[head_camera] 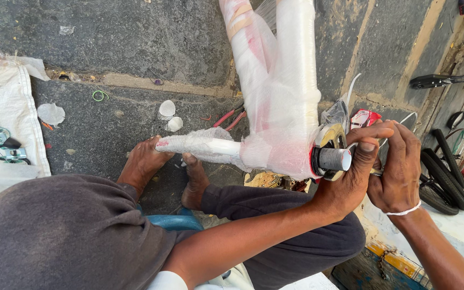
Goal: The person uses pliers to loosen and remove parts from a bicycle fork and then wraps sections of the fork with white material by hand.
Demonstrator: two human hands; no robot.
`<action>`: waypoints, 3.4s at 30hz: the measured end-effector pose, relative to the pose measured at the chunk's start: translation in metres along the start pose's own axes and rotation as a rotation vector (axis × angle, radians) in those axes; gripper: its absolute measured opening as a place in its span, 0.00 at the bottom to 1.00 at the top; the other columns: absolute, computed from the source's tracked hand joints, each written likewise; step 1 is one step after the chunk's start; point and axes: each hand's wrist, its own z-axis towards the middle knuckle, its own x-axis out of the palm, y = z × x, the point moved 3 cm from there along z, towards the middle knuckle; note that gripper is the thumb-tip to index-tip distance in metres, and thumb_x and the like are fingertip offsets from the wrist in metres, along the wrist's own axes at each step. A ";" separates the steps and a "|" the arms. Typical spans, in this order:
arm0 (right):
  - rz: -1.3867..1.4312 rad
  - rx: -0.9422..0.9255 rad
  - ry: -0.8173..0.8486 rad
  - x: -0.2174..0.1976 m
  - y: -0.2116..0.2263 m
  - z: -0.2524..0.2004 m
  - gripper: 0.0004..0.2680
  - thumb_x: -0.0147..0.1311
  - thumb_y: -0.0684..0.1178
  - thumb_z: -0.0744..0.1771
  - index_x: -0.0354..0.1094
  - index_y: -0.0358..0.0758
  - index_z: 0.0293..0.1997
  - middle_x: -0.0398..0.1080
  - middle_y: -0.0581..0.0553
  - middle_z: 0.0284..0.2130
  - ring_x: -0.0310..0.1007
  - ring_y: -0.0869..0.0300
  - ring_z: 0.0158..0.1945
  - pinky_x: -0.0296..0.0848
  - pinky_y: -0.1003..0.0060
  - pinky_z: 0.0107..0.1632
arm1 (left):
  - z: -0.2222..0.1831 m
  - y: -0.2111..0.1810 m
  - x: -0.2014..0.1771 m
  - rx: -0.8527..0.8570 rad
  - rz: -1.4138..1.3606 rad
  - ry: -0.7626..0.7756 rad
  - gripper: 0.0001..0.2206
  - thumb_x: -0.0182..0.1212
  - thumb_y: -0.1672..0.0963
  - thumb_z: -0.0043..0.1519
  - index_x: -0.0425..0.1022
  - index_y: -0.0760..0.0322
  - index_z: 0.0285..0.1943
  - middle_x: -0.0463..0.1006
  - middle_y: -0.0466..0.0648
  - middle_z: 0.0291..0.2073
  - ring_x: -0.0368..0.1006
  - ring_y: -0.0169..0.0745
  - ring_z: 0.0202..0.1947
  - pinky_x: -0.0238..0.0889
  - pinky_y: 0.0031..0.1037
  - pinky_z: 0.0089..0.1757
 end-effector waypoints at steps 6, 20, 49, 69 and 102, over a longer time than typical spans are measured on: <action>-0.039 -0.072 0.021 0.005 -0.007 0.016 0.18 0.56 0.44 0.69 0.59 0.27 0.66 0.64 0.28 0.58 0.62 0.37 0.60 0.62 0.45 0.62 | 0.004 0.004 -0.001 0.017 0.019 -0.018 0.24 0.44 0.44 0.79 0.72 0.69 0.56 0.74 0.54 0.61 0.67 0.40 0.64 0.62 0.30 0.65; -0.122 -0.102 0.033 0.007 -0.023 0.020 0.13 0.61 0.48 0.68 0.62 0.30 0.51 0.63 0.30 0.45 0.63 0.37 0.50 0.61 0.47 0.54 | 0.011 0.026 0.019 -0.026 -0.247 -0.100 0.24 0.49 0.43 0.70 0.68 0.69 0.45 0.73 0.51 0.50 0.63 0.48 0.69 0.54 0.44 0.67; -0.300 -0.028 0.180 0.017 -0.049 -0.031 0.09 0.56 0.48 0.72 0.62 0.33 0.41 0.61 0.40 0.33 0.65 0.49 0.37 0.63 0.57 0.42 | 0.008 0.042 0.031 0.051 -0.364 -0.225 0.31 0.39 0.41 0.80 0.53 0.62 0.28 0.55 0.40 0.21 0.54 0.31 0.26 0.63 0.28 0.47; -0.159 0.353 0.146 -0.010 0.051 -0.075 0.13 0.56 0.49 0.67 0.64 0.25 0.47 0.70 0.28 0.40 0.71 0.37 0.48 0.70 0.46 0.52 | -0.020 0.012 0.030 -0.411 -0.508 -0.358 0.26 0.54 0.43 0.72 0.52 0.53 0.25 0.52 0.36 0.17 0.51 0.27 0.17 0.53 0.25 0.25; -0.320 -0.002 0.037 -0.007 0.003 0.012 0.18 0.59 0.49 0.61 0.64 0.31 0.52 0.70 0.35 0.47 0.70 0.43 0.56 0.58 0.46 0.65 | 0.012 0.011 0.013 -0.015 -0.138 -0.165 0.24 0.41 0.43 0.76 0.67 0.66 0.43 0.80 0.55 0.46 0.74 0.46 0.57 0.62 0.28 0.43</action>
